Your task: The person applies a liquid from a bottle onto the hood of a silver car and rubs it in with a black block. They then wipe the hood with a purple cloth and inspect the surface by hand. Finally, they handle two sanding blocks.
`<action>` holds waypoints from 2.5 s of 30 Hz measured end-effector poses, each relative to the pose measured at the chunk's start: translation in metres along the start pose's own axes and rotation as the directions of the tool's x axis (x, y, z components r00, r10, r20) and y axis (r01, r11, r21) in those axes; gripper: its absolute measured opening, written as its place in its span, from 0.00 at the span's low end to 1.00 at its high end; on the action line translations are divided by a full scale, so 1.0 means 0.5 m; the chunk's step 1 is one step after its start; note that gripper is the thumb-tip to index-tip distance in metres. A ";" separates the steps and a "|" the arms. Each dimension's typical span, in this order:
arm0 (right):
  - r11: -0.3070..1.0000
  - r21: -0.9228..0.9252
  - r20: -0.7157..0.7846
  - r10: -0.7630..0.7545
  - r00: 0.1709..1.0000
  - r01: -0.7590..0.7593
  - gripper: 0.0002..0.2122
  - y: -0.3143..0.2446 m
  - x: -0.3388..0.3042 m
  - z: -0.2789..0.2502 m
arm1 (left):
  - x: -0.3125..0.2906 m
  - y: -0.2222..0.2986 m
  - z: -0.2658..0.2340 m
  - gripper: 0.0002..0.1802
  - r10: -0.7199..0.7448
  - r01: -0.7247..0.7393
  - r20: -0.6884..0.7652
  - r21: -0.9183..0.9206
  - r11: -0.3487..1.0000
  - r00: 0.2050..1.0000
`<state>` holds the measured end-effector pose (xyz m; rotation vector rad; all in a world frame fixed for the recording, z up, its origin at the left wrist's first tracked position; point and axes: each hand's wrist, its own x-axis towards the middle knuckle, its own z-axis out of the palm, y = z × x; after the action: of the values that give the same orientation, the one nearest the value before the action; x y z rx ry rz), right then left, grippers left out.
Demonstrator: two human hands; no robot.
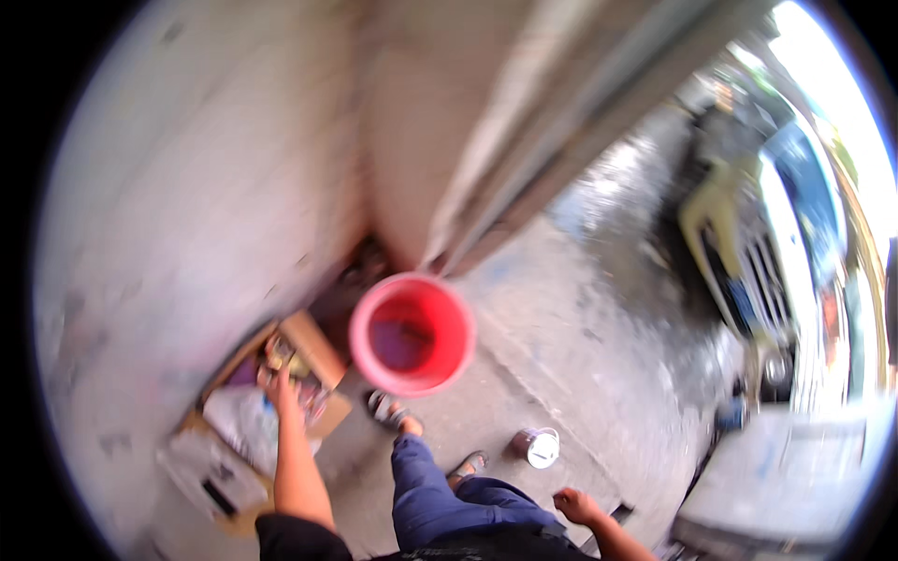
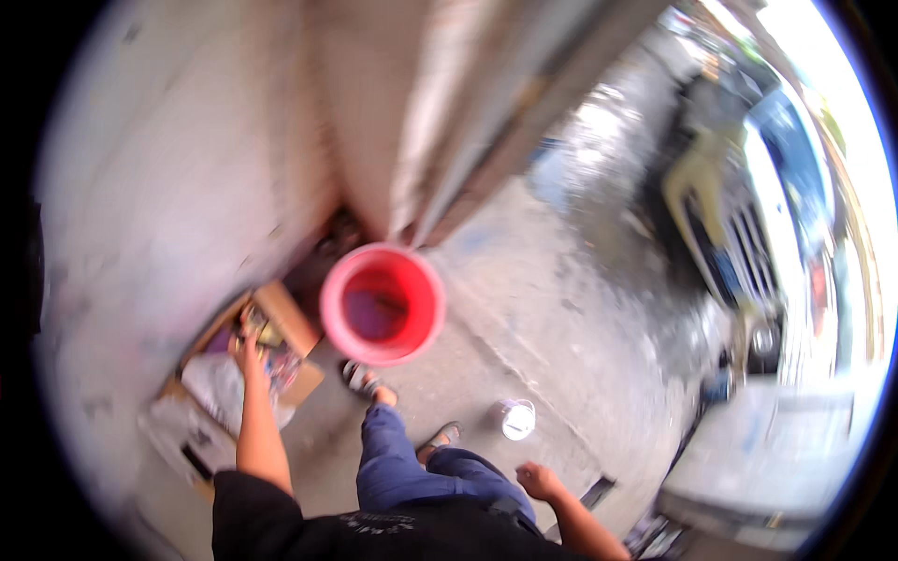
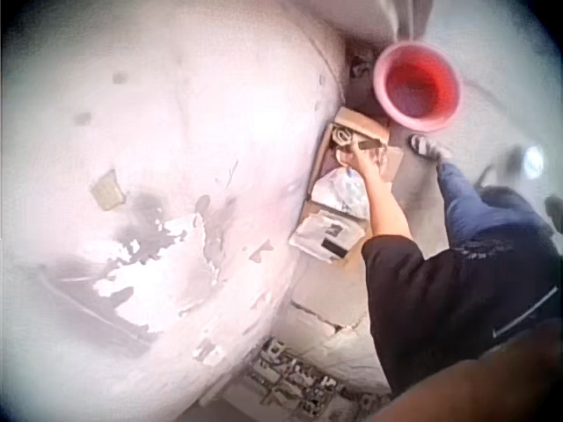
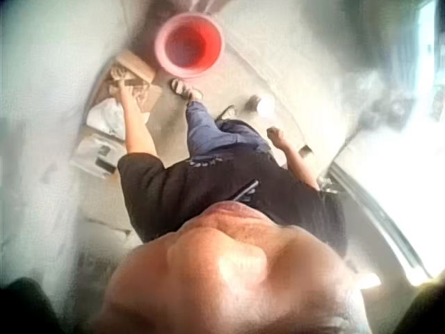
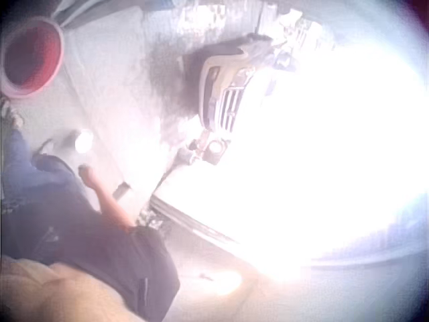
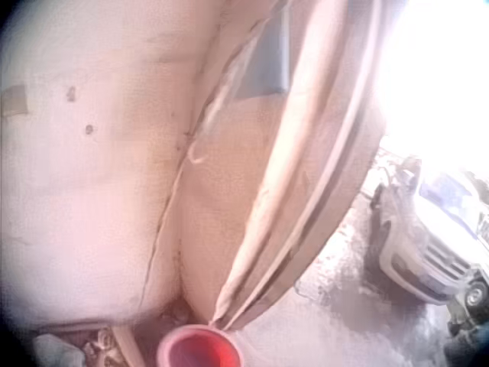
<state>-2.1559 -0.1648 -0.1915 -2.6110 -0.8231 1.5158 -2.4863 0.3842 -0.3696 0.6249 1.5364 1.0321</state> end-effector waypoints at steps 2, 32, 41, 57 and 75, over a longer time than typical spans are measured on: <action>0.990 -0.055 -0.066 -0.131 0.989 0.127 0.12 0.000 -0.003 -0.030 | -0.197 0.025 0.015 0.39 -0.159 0.207 0.304 -0.131 0.970 0.939; 0.103 0.910 -0.343 -0.355 0.869 0.402 0.33 -0.168 -0.245 -0.172 | -0.988 0.191 0.340 0.39 -0.496 -0.009 0.868 0.495 0.869 -0.024; 0.064 0.913 -0.372 -0.268 0.889 0.402 0.30 -0.160 -0.239 -0.161 | -0.986 0.190 0.373 0.38 -0.526 -0.046 0.848 0.524 0.851 -0.067; -0.314 0.811 -0.576 -0.279 0.769 0.494 0.40 -0.041 -0.313 -0.197 | -1.063 0.167 0.399 0.28 -0.332 0.059 0.943 0.330 0.942 0.028; -0.212 0.700 -0.711 -0.107 0.695 0.682 0.22 -0.037 -0.394 -0.222 | -1.150 0.307 0.389 0.31 -0.190 0.428 0.927 0.322 0.844 -0.323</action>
<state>-2.1513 -0.2096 0.0309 -1.0752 -0.1952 0.6421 -2.1876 0.0299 0.0517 0.5486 -0.0345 -0.1027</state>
